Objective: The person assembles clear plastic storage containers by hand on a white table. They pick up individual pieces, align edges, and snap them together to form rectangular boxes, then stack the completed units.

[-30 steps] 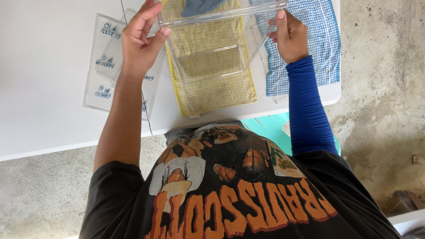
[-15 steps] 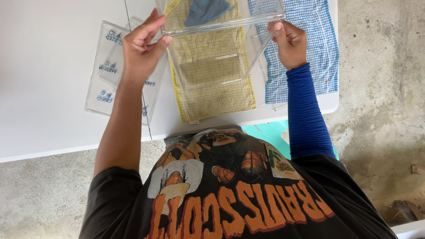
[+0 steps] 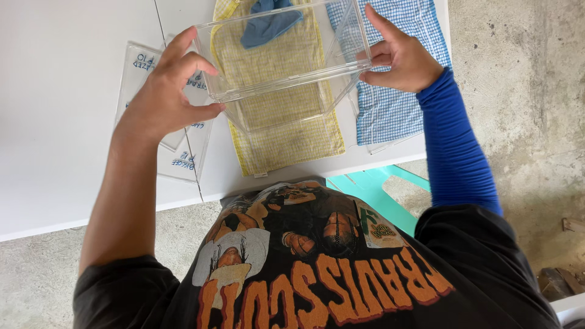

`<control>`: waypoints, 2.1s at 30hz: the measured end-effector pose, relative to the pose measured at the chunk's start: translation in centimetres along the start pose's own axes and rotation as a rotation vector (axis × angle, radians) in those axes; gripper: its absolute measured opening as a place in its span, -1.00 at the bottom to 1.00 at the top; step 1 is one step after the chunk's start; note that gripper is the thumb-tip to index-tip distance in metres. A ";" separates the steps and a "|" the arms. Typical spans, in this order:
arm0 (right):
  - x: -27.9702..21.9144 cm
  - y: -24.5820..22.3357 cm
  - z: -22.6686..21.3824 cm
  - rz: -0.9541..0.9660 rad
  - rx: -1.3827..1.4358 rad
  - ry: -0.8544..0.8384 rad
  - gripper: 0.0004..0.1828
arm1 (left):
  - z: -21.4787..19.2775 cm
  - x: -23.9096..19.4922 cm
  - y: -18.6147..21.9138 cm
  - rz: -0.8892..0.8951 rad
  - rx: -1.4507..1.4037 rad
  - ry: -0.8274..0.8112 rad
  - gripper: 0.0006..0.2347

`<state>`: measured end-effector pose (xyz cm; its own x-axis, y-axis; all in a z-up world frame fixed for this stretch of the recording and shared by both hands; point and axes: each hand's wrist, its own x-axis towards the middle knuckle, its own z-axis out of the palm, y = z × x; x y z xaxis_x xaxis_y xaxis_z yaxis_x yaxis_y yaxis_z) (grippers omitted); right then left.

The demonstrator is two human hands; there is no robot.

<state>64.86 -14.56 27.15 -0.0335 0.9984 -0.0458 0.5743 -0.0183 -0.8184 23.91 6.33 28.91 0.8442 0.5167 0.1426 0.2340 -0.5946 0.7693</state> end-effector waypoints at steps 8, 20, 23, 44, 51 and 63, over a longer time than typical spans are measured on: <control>1.4 -0.8 -1.3 -0.065 -0.239 -0.062 0.05 | -1.0 1.4 0.2 0.080 0.145 -0.002 -0.58; -0.1 1.3 1.1 -0.083 0.006 0.101 -0.20 | 0.8 -0.2 -2.8 0.357 0.698 0.119 -0.63; 0.2 1.2 1.3 -0.103 0.030 0.112 -0.22 | 1.1 0.0 -3.0 0.380 0.751 0.140 -0.62; 0.3 2.5 1.6 -0.164 -0.020 0.177 -0.32 | 2.9 0.2 -4.3 0.371 0.713 0.214 -0.50; 0.2 1.7 1.7 -0.178 -0.015 0.187 -0.29 | 3.0 0.6 -4.3 0.356 0.731 0.227 -0.57; -0.7 2.6 1.2 -0.240 -0.018 0.173 -0.50 | 3.0 0.6 -3.8 0.392 0.679 0.214 -0.60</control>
<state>65.43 -15.37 24.33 -0.0313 0.9683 0.2477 0.5813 0.2192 -0.7836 24.94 7.02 24.20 0.8312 0.2594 0.4917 0.2403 -0.9652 0.1028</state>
